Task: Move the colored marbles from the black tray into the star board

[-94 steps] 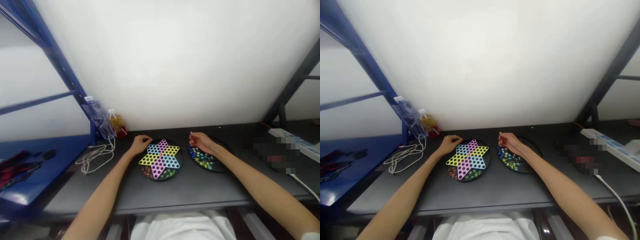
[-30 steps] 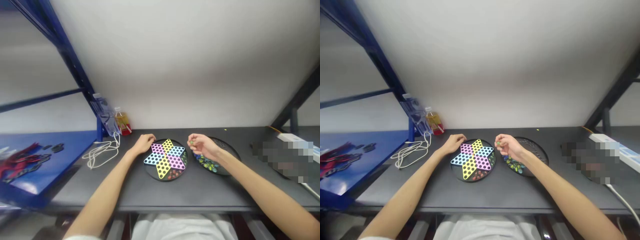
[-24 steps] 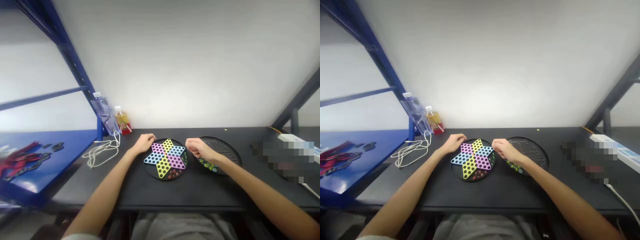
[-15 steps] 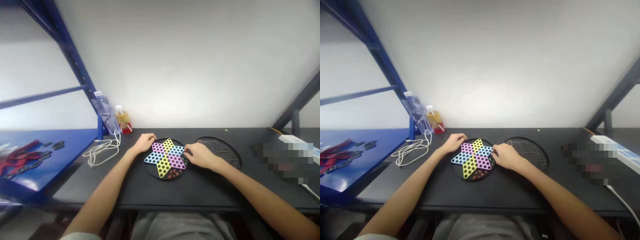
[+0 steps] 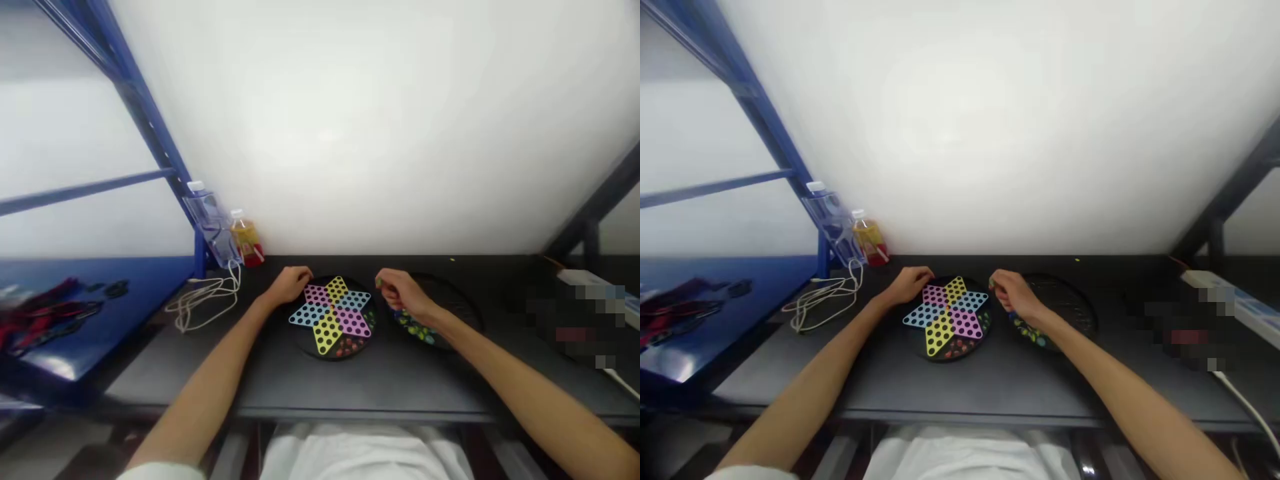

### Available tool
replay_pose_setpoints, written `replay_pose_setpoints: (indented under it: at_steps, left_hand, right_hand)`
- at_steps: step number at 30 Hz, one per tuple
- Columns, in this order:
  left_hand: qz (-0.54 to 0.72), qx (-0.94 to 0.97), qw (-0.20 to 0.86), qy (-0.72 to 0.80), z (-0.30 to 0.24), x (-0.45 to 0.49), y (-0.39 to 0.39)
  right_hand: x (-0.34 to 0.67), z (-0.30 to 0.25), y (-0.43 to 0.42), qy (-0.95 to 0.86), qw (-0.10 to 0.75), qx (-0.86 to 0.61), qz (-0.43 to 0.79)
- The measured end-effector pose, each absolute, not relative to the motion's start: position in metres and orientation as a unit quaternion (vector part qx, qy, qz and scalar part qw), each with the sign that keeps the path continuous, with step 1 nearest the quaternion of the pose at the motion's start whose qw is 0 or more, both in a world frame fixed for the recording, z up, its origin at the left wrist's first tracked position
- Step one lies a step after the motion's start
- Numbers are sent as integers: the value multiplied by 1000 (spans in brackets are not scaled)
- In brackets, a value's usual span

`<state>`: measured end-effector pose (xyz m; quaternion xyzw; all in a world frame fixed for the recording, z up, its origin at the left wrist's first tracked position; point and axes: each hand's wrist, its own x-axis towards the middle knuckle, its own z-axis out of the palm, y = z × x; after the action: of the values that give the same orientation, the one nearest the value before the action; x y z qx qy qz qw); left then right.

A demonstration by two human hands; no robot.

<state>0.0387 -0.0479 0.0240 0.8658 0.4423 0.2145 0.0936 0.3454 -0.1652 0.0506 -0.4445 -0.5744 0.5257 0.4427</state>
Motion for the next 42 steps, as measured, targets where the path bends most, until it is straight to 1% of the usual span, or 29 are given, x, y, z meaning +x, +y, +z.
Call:
replay_pose_setpoints:
  at_steps: [2, 4, 6, 8, 10, 11, 13, 14, 15, 17, 19, 21, 23, 25, 27, 29, 31, 33, 34, 36, 38, 40, 42]
  left_hand:
    - [217, 867, 92, 440, 24, 39, -49]
    - [219, 866, 92, 439, 24, 39, -49]
    - [220, 867, 92, 438, 24, 38, -48]
    - [220, 867, 90, 438, 23, 38, -48]
    - [218, 868, 87, 438, 22, 38, -47]
    - [217, 868, 86, 438, 22, 38, -47]
    - [217, 868, 85, 438, 21, 38, -47]
    - [217, 868, 85, 438, 21, 38, -47]
    - [216, 869, 87, 438, 21, 38, -47]
    - [214, 868, 89, 439, 21, 39, -48]
    - [212, 866, 91, 443, 22, 39, -48]
    - [212, 866, 89, 445, 23, 38, -48]
    - [211, 866, 84, 445, 24, 38, -48]
    - [209, 870, 81, 439, 25, 39, -49]
    - [210, 871, 80, 437, 26, 39, -49]
    - [209, 869, 83, 440, 26, 40, -50]
    - [209, 867, 87, 444, 27, 40, -51]
    - [208, 868, 89, 441, 26, 40, -51]
    - [208, 869, 88, 440, 26, 39, -51]
    - [211, 869, 84, 439, 25, 39, -50]
    - [212, 869, 81, 440, 24, 39, -50]
    - [214, 868, 78, 442, 24, 39, -49]
    - [210, 868, 80, 442, 24, 39, -50]
  right_hand:
    - [348, 53, -162, -485, 478, -385, 623]
    - [351, 52, -159, -442, 511, -352, 648]
    - [352, 49, -157, -444, 528, -366, 624]
    - [351, 46, -157, -494, 519, -420, 557]
    - [349, 44, -160, -592, 477, -481, 437]
    - [348, 43, -162, -648, 441, -501, 365]
    - [347, 45, -166, -752, 342, -510, 239]
    - [346, 46, -168, -790, 288, -503, 198]
    - [346, 47, -170, -816, 241, -495, 174]
    - [345, 48, -172, -843, 179, -483, 156]
    - [344, 48, -173, -850, 158, -477, 160]
    - [344, 47, -173, -843, 175, -477, 175]
    - [344, 45, -171, -818, 231, -481, 215]
    - [347, 45, -168, -756, 311, -482, 315]
    - [350, 46, -164, -653, 386, -453, 468]
    - [354, 48, -159, -541, 432, -395, 603]
    - [356, 47, -156, -472, 456, -351, 668]
    - [356, 45, -153, -457, 468, -352, 669]
    - [355, 43, -153, -468, 472, -370, 649]
    - [352, 40, -154, -535, 460, -424, 567]
    - [350, 38, -157, -647, 410, -471, 436]
    - [349, 39, -162, -747, 342, -485, 299]
    - [348, 43, -166, -802, 278, -481, 219]
